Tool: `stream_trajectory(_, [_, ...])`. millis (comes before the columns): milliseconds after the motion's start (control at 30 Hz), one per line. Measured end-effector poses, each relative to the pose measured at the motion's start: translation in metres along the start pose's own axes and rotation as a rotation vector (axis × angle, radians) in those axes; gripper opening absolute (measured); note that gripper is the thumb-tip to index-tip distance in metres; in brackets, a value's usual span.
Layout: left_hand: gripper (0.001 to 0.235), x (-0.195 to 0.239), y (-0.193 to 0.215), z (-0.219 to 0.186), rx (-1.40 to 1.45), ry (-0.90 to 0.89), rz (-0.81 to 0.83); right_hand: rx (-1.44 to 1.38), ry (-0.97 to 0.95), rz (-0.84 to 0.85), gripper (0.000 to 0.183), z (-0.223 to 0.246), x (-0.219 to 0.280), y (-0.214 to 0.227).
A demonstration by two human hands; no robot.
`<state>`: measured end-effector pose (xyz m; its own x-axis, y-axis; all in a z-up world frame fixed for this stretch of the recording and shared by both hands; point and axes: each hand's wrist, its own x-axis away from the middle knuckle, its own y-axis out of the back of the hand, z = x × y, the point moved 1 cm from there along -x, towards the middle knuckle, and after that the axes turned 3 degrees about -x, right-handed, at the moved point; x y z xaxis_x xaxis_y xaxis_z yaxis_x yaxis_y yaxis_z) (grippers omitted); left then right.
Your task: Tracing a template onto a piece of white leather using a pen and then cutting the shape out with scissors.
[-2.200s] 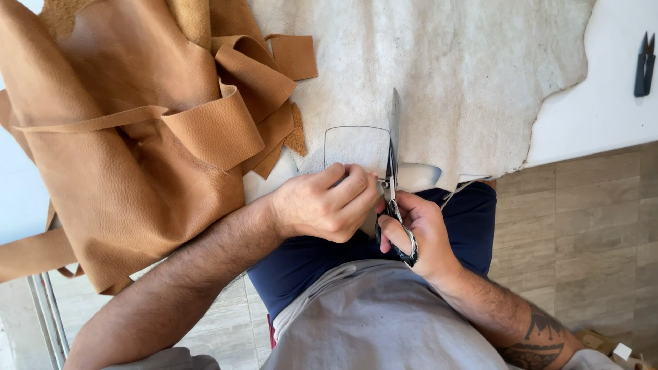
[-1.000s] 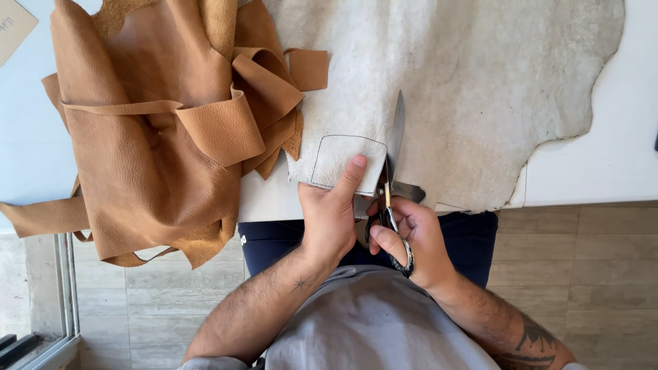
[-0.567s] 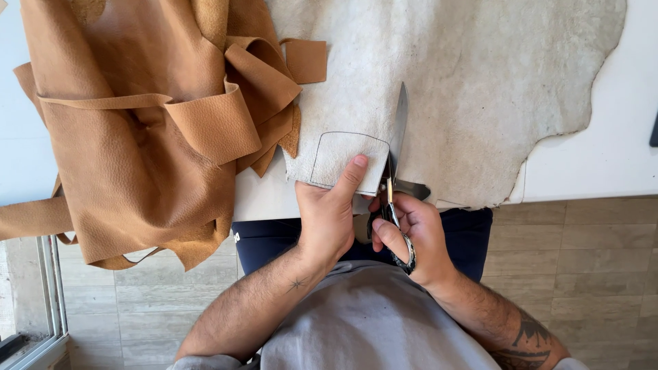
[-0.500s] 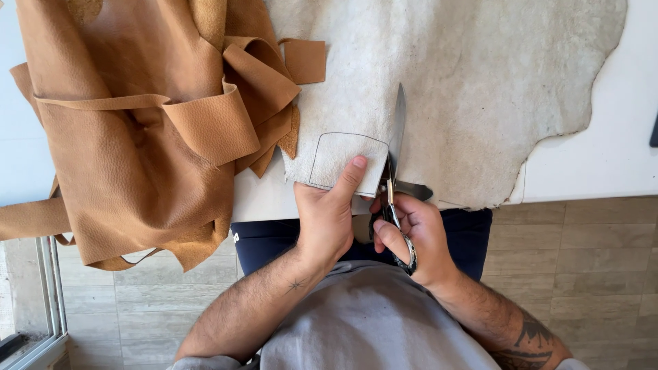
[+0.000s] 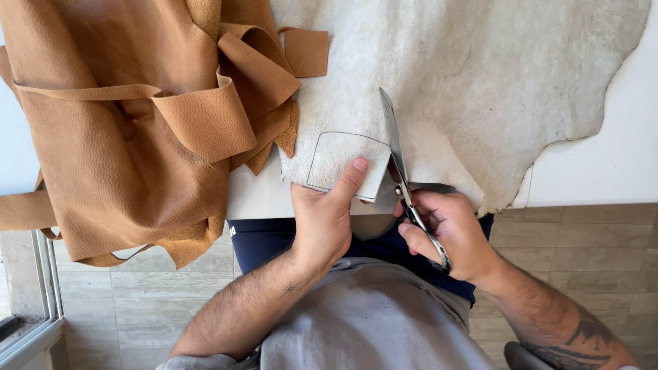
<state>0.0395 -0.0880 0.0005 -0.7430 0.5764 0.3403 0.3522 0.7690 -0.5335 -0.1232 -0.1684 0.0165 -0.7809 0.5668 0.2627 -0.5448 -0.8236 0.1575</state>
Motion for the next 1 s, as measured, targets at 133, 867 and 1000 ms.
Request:
stream_trajectory(133, [0.029,0.003,0.0,0.001,0.002,0.005,0.012,-0.023,-0.018,0.074,0.011,0.0,-0.002,0.014])
stream_trajectory(867, [0.049,0.006,0.008,0.001,-0.089,0.045,0.053,0.578,-0.136,0.553,0.007,0.031,-0.053,0.089])
stream_trajectory(1000, [0.049,0.006,0.01,0.002,-0.085,0.03,0.063,0.597,-0.167,0.581,0.011,0.031,-0.059,0.098])
